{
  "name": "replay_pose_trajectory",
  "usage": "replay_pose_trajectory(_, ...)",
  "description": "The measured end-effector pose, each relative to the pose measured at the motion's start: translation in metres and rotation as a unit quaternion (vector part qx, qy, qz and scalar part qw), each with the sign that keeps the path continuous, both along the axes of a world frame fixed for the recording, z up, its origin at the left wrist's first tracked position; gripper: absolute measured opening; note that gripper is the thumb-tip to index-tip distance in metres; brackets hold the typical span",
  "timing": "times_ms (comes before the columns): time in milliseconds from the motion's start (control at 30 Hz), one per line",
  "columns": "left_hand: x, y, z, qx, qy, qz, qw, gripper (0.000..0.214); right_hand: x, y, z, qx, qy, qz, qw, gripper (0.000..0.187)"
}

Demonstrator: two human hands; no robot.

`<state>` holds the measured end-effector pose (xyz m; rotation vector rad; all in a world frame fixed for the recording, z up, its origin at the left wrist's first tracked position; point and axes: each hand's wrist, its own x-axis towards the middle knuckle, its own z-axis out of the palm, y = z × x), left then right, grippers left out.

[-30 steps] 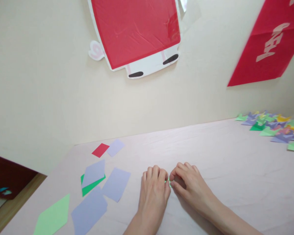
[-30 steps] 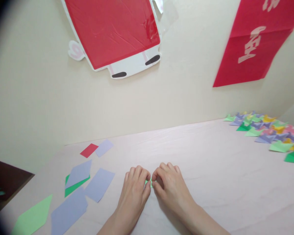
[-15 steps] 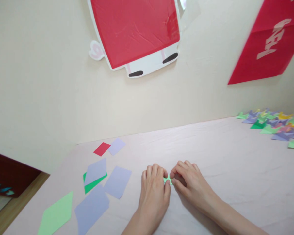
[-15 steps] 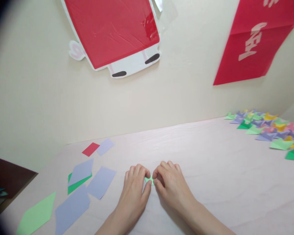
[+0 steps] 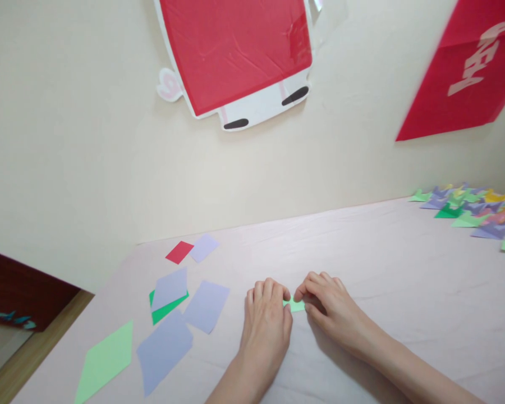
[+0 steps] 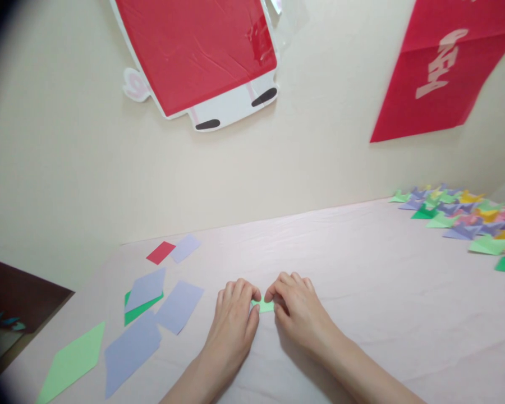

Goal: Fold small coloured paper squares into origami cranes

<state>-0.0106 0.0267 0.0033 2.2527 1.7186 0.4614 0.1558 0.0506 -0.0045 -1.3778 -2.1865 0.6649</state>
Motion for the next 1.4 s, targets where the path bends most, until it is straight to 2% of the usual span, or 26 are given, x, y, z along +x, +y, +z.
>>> replay_pose_trajectory(200, -0.002, 0.0, 0.001, -0.002, -0.019, -0.006, 1.0, 0.027, 0.004, 0.001, -0.001, -0.007, 0.003, 0.01, 1.0, 0.038)
replay_pose_trajectory(333, 0.0, 0.001, -0.001, 0.012, -0.032, 0.007, 0.999, 0.01, 0.0, -0.001, -0.001, -0.001, 0.004, -0.006, 1.0, 0.023)
replay_pose_trajectory(467, 0.002, 0.0, -0.002, 0.006, -0.036, 0.01, 0.999, 0.016, -0.003, -0.002, -0.001, 0.005, -0.001, -0.018, 1.0, 0.014)
replay_pose_trajectory(867, -0.004, 0.001, -0.001, -0.006, -0.073, 0.004, 0.997, 0.033, 0.004, 0.001, 0.003, -0.021, 0.004, 0.011, 1.0, 0.034)
replay_pose_trajectory(1033, -0.009, -0.003, 0.0, 0.0, -0.099, -0.02, 0.995, 0.038, 0.009, -0.005, 0.008, -0.003, 0.055, 0.042, 0.998, 0.026)
replay_pose_trajectory(1133, -0.01, -0.002, -0.003, 0.016, -0.102, -0.026, 0.994, 0.032, 0.008, -0.004, 0.004, 0.013, 0.073, 0.051, 0.996, 0.025)
replay_pose_trajectory(1200, -0.01, 0.001, -0.006, 0.024, -0.103, -0.023, 0.994, 0.024, 0.006, -0.001, -0.001, 0.028, 0.082, 0.06, 0.994, 0.015)
replay_pose_trajectory(1300, -0.008, 0.005, -0.009, 0.03, -0.138, -0.003, 0.99, 0.015, 0.003, 0.003, -0.006, 0.042, 0.102, 0.033, 0.993, 0.01)
replay_pose_trajectory(1400, -0.004, 0.006, -0.01, 0.027, -0.237, 0.022, 0.971, 0.015, -0.003, 0.002, -0.004, 0.009, 0.13, -0.005, 0.992, 0.018)
